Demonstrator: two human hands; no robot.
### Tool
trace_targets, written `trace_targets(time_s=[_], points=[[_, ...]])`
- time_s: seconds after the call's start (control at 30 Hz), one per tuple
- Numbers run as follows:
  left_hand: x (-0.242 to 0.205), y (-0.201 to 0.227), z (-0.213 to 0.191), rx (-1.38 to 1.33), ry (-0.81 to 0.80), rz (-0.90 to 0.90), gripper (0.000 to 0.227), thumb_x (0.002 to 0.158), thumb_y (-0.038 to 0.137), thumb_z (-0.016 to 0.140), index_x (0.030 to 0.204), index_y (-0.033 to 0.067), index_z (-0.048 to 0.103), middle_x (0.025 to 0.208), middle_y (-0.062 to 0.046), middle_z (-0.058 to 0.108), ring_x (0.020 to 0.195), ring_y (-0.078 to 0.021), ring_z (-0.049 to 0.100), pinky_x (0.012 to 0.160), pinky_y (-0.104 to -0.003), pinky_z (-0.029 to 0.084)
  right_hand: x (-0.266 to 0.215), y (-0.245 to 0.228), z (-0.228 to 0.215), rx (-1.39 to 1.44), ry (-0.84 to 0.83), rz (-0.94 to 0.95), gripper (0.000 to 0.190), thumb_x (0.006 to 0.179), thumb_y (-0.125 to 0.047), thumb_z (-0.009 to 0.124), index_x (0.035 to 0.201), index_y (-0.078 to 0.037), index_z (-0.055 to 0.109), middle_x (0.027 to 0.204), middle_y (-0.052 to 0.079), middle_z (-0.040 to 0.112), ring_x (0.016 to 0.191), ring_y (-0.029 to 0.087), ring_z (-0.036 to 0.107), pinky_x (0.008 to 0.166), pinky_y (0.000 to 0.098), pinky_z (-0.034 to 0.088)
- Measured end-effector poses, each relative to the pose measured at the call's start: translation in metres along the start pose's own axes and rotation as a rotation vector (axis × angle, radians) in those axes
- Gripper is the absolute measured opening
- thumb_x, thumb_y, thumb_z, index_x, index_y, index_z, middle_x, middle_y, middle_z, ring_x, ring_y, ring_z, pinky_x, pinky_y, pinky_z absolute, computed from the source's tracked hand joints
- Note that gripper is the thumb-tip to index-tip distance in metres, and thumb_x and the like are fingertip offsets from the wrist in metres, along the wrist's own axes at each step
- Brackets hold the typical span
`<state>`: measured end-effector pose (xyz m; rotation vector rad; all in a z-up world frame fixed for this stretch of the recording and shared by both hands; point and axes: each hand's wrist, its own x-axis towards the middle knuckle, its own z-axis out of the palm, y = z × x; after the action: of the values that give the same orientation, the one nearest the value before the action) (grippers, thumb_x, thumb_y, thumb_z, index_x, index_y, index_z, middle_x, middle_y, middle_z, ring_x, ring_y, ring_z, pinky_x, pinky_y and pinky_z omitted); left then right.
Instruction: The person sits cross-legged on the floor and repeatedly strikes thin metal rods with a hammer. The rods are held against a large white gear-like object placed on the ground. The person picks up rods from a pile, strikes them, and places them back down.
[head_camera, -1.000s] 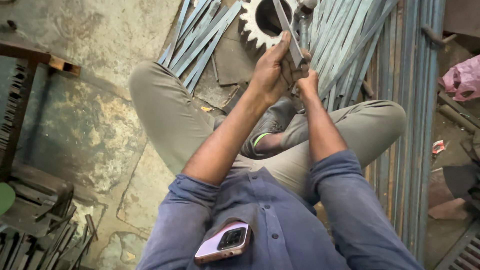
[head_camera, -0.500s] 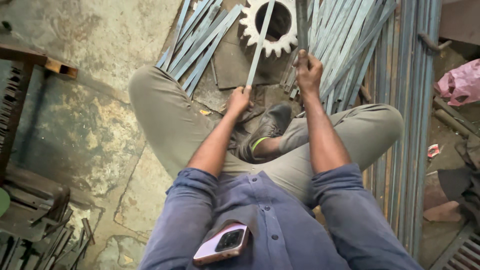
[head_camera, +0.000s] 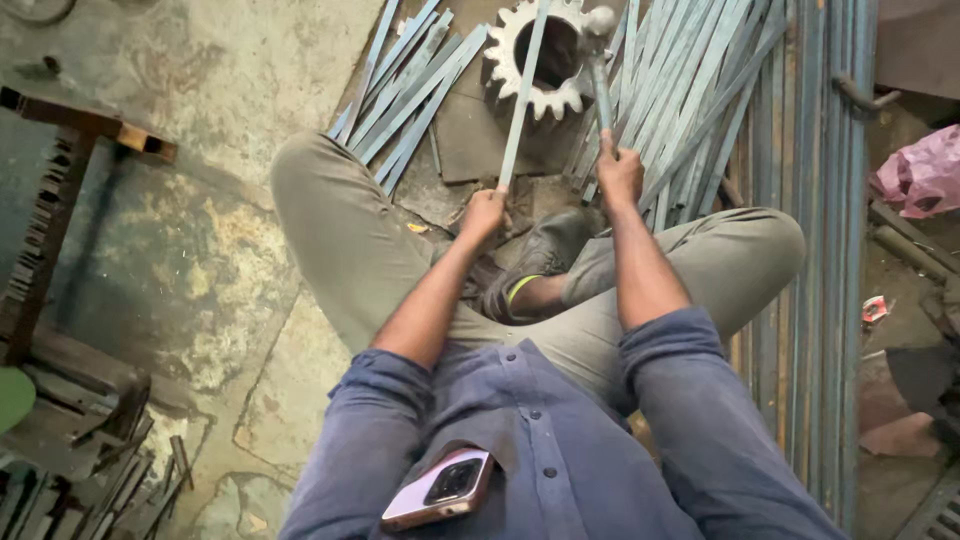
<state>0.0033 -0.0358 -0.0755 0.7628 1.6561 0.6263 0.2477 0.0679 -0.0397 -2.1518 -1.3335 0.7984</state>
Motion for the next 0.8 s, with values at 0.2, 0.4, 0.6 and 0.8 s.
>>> trace_targets(time_s=[0.2, 0.4, 0.6, 0.8], points=[[-0.084, 0.076, -0.017, -0.448, -0.301, 0.163, 0.038, 0.106, 0.031, 0.053, 0.091, -0.0015, 0.066, 0.068, -0.012, 0.071, 0.056, -0.0214, 0.066, 0.051, -0.035, 0.051, 0.003, 0.013, 0.004, 0.092, -0.071, 0.18, 0.076, 0.094, -0.072, 0.054, 0.07, -0.002, 0.068, 0.059, 0.012, 0.064, 0.053, 0.028, 0.069, 0.054, 0.0431, 0.053], [-0.135, 0.192, -0.023, -0.989, -0.677, 0.197, 0.036, 0.106, 0.032, 0.049, 0.113, -0.0001, 0.065, 0.093, -0.016, 0.074, 0.084, -0.0256, 0.073, 0.082, -0.041, 0.061, 0.017, 0.031, 0.013, -0.043, -0.036, 0.056, 0.074, 0.095, -0.073, 0.058, 0.072, -0.004, 0.073, 0.061, 0.012, 0.066, 0.057, 0.027, 0.066, 0.055, 0.0425, 0.05], [-0.133, 0.239, -0.003, -1.165, -0.776, 0.24, 0.037, 0.107, 0.04, 0.051, 0.118, 0.0055, 0.059, 0.098, -0.016, 0.074, 0.086, -0.029, 0.073, 0.083, -0.046, 0.06, -0.006, 0.021, -0.003, 0.175, -0.187, 0.153, 0.043, 0.086, -0.047, 0.063, 0.08, -0.006, 0.072, 0.063, 0.01, 0.065, 0.05, 0.022, 0.062, 0.045, 0.0414, 0.045], [-0.123, 0.248, 0.016, -1.205, -0.762, 0.194, 0.049, 0.102, 0.053, 0.056, 0.11, 0.0049, 0.058, 0.091, -0.016, 0.073, 0.075, -0.0298, 0.073, 0.076, -0.047, 0.062, -0.004, 0.01, 0.001, 0.191, -0.156, 0.247, 0.044, 0.091, -0.05, 0.061, 0.083, -0.007, 0.072, 0.061, 0.005, 0.062, 0.051, 0.018, 0.06, 0.044, 0.0375, 0.041]])
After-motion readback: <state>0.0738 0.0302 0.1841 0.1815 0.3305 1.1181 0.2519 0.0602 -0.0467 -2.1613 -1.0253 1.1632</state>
